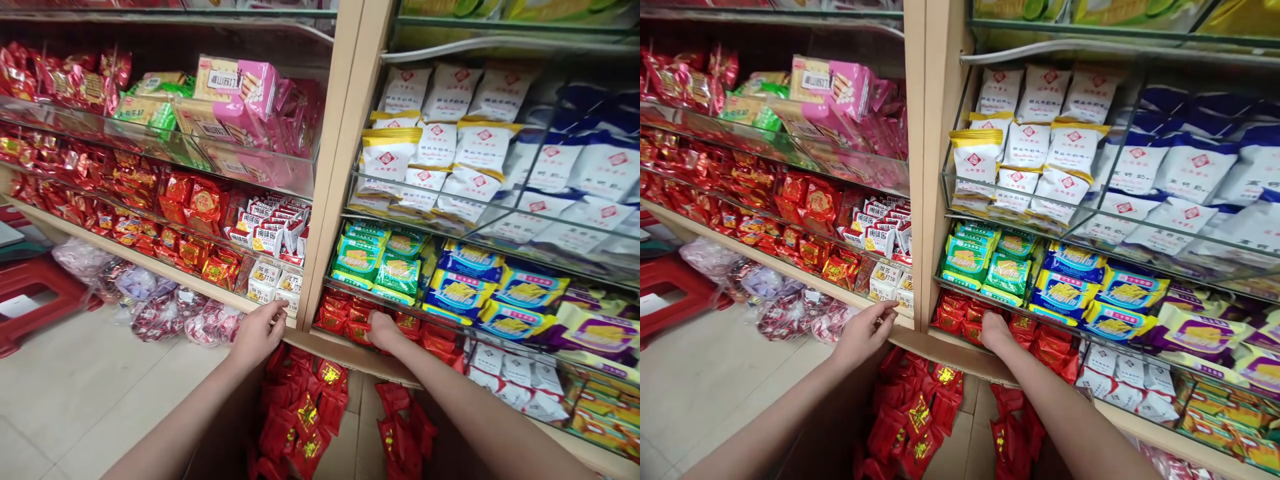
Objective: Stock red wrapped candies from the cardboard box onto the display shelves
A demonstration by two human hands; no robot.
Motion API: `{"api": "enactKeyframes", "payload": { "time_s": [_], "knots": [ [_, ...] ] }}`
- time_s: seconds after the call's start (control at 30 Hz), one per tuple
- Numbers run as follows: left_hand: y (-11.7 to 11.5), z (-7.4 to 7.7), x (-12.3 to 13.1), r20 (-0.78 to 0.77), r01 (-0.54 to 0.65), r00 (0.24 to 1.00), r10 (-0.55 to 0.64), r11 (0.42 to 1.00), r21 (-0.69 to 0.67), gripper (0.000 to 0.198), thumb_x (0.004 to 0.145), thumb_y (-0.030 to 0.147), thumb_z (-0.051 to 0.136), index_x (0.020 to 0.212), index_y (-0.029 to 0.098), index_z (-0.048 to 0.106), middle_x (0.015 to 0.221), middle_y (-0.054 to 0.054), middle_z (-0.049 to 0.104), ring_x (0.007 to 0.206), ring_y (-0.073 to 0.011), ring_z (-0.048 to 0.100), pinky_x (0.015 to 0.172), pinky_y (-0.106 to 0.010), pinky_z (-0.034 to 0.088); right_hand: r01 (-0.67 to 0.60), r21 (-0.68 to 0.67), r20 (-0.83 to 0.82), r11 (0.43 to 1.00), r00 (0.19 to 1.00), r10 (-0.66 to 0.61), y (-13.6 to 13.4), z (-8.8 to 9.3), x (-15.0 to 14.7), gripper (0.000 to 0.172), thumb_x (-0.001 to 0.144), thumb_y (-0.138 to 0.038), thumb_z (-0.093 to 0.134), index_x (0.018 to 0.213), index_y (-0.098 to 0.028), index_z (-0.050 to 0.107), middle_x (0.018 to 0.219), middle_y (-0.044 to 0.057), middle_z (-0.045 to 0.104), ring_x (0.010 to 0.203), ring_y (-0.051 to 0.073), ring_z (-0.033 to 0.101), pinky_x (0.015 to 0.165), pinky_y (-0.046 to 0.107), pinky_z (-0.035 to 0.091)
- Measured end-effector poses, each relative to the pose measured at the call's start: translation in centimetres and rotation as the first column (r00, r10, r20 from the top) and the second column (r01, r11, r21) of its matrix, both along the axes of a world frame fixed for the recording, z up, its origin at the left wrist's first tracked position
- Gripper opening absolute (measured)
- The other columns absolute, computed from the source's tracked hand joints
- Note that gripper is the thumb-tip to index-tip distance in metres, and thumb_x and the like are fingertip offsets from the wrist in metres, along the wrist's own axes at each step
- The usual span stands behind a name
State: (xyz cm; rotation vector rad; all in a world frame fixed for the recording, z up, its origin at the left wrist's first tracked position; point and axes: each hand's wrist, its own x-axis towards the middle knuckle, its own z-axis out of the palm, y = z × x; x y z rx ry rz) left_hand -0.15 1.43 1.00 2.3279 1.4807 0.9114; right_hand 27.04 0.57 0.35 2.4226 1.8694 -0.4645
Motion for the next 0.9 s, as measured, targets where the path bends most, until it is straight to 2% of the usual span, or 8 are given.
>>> {"api": "enactKeyframes", "payload": {
  "time_s": [0.17,0.3,0.63,0.77,0.83,0.9],
  "knots": [
    [-0.1,0.0,0.0,-0.05,0.018,0.999,-0.016,0.999,0.037,0.026,0.083,0.025,0.037,0.102,0.02,0.053,0.093,-0.004,0.064,0.083,-0.0174,0.059,0.075,-0.029,0.044,-0.033,-0.102,0.055,0.994,0.998,0.039,0.9,-1.4,0.1,0.02,0.076,-0.022,0.06,0.093,-0.011,0.057,0.093,0.005,0.063,0.085,0.016,0.059,0.074,0.033,0.048],
    [-0.1,0.0,0.1,-0.093,0.033,0.995,-0.03,0.999,0.029,0.026,0.083,0.023,0.036,0.101,0.019,0.054,0.092,-0.004,0.064,0.084,-0.0184,0.058,0.076,-0.03,0.044,-0.104,-0.149,0.096,0.983,0.988,0.119,1.1,-1.6,0.4,0.018,0.077,-0.023,0.059,0.092,-0.012,0.058,0.092,0.005,0.063,0.086,0.016,0.059,0.076,0.035,0.048],
    [-0.1,-0.2,0.1,-0.163,0.045,0.986,-0.034,0.997,0.064,0.025,0.081,0.017,0.037,0.1,0.018,0.054,0.087,-0.004,0.063,0.081,-0.0185,0.057,0.075,-0.031,0.042,-0.175,-0.158,0.208,0.972,0.956,0.206,1.3,-0.9,-0.6,0.016,0.081,-0.023,0.054,0.091,-0.012,0.061,0.096,0.007,0.064,0.092,0.018,0.058,0.08,0.038,0.046],
    [-0.1,-0.2,0.0,-0.179,0.056,0.983,-0.043,0.996,0.066,0.026,0.08,0.016,0.037,0.098,0.019,0.055,0.085,-0.004,0.064,0.08,-0.0186,0.058,0.074,-0.031,0.042,-0.174,-0.15,0.196,0.973,0.96,0.202,1.3,-0.7,-0.8,0.014,0.077,-0.02,0.057,0.087,-0.01,0.062,0.093,0.01,0.065,0.089,0.021,0.06,0.076,0.037,0.047],
    [-0.1,-0.1,-0.1,-0.186,0.057,0.982,-0.044,0.996,0.064,0.026,0.08,0.016,0.036,0.097,0.019,0.055,0.085,-0.004,0.064,0.08,-0.0186,0.058,0.073,-0.031,0.042,-0.171,-0.131,0.173,0.976,0.966,0.193,1.2,0.0,-0.7,0.016,0.07,-0.019,0.063,0.084,-0.01,0.064,0.091,0.013,0.065,0.087,0.024,0.06,0.071,0.035,0.047],
    [-0.1,0.0,-0.1,-0.193,0.061,0.98,-0.048,0.996,0.06,0.026,0.081,0.017,0.035,0.097,0.019,0.055,0.083,-0.004,0.064,0.079,-0.0185,0.058,0.073,-0.031,0.042,-0.168,-0.079,0.16,0.983,0.971,0.179,0.3,1.4,-0.6,0.018,0.069,-0.021,0.063,0.084,-0.01,0.063,0.091,0.015,0.064,0.086,0.027,0.06,0.068,0.034,0.047]
  ]
}}
